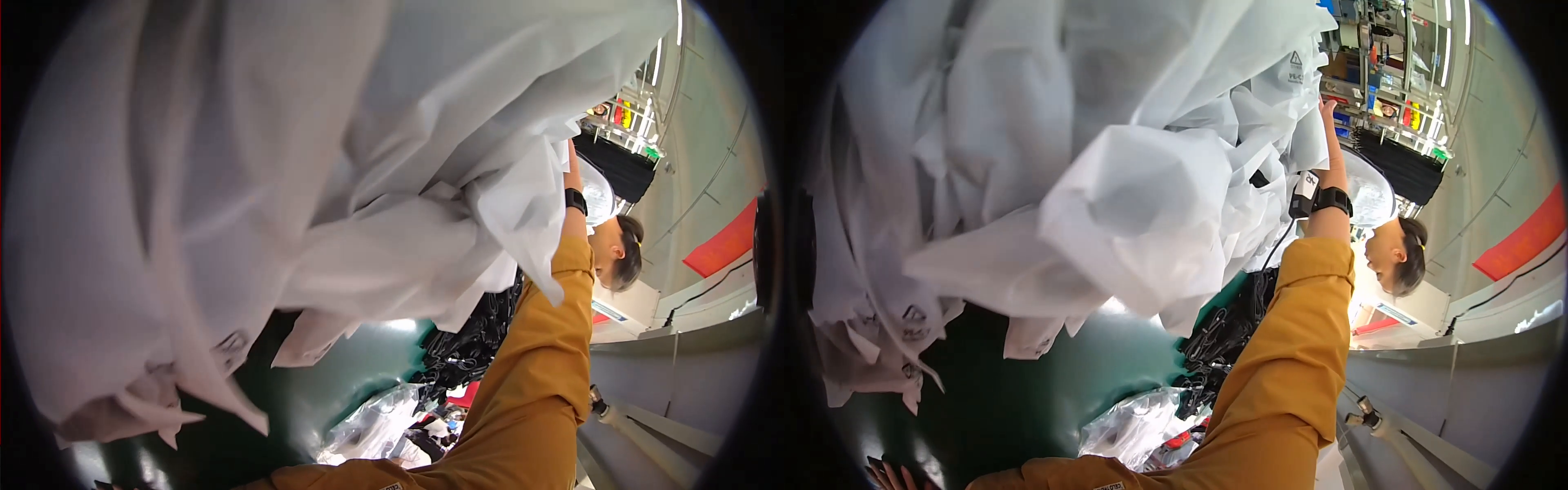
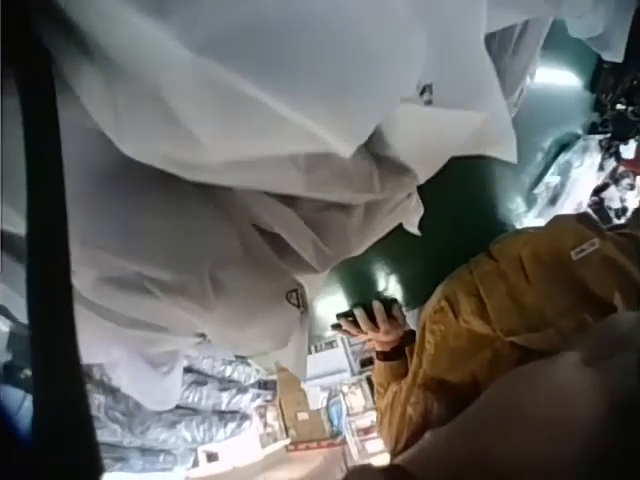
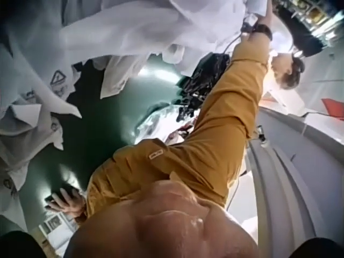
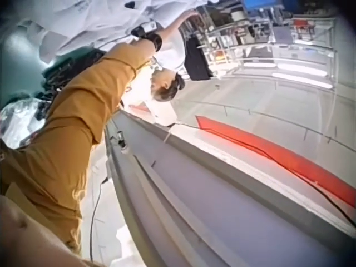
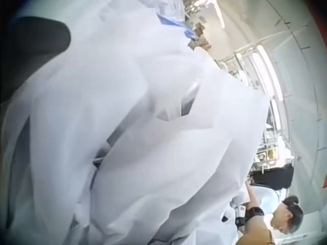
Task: The person gathers white-wrapped items by hand, places them into a clear plastic bag, and sets the filled bag aside before repeating the process with a new bag.
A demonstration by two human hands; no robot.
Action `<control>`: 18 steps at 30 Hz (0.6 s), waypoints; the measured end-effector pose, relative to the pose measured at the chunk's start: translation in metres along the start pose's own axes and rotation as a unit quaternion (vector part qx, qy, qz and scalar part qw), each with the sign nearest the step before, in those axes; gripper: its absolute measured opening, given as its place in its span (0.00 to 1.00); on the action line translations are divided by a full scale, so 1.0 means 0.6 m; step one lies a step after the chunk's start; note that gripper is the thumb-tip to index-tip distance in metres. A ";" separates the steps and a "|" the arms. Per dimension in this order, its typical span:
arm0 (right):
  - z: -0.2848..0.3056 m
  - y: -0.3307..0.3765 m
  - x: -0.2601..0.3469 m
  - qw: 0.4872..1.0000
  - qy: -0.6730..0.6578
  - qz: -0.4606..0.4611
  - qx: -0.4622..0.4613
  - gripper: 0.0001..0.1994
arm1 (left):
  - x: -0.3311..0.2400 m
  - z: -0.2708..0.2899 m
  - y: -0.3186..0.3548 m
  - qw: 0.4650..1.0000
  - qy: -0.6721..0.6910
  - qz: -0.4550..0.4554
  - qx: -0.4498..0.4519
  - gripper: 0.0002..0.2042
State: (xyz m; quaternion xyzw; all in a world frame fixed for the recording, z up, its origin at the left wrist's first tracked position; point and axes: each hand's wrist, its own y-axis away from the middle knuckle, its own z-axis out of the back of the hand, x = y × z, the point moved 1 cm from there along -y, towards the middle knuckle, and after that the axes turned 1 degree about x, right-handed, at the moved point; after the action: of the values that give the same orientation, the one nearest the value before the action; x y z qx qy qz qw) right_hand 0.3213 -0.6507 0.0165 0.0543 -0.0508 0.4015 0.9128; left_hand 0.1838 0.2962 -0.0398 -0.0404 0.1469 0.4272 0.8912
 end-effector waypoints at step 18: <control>-0.145 0.298 0.142 0.858 0.422 0.246 0.157 0.31 | -0.016 0.009 -0.005 0.999 0.004 0.044 0.025 0.26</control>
State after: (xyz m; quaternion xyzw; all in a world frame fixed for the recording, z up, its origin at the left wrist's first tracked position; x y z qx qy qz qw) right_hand 0.2508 -0.4561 -0.0473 0.0081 0.3914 0.6002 0.6975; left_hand 0.1818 0.2883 -0.0320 -0.0136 0.1625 0.4621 0.8717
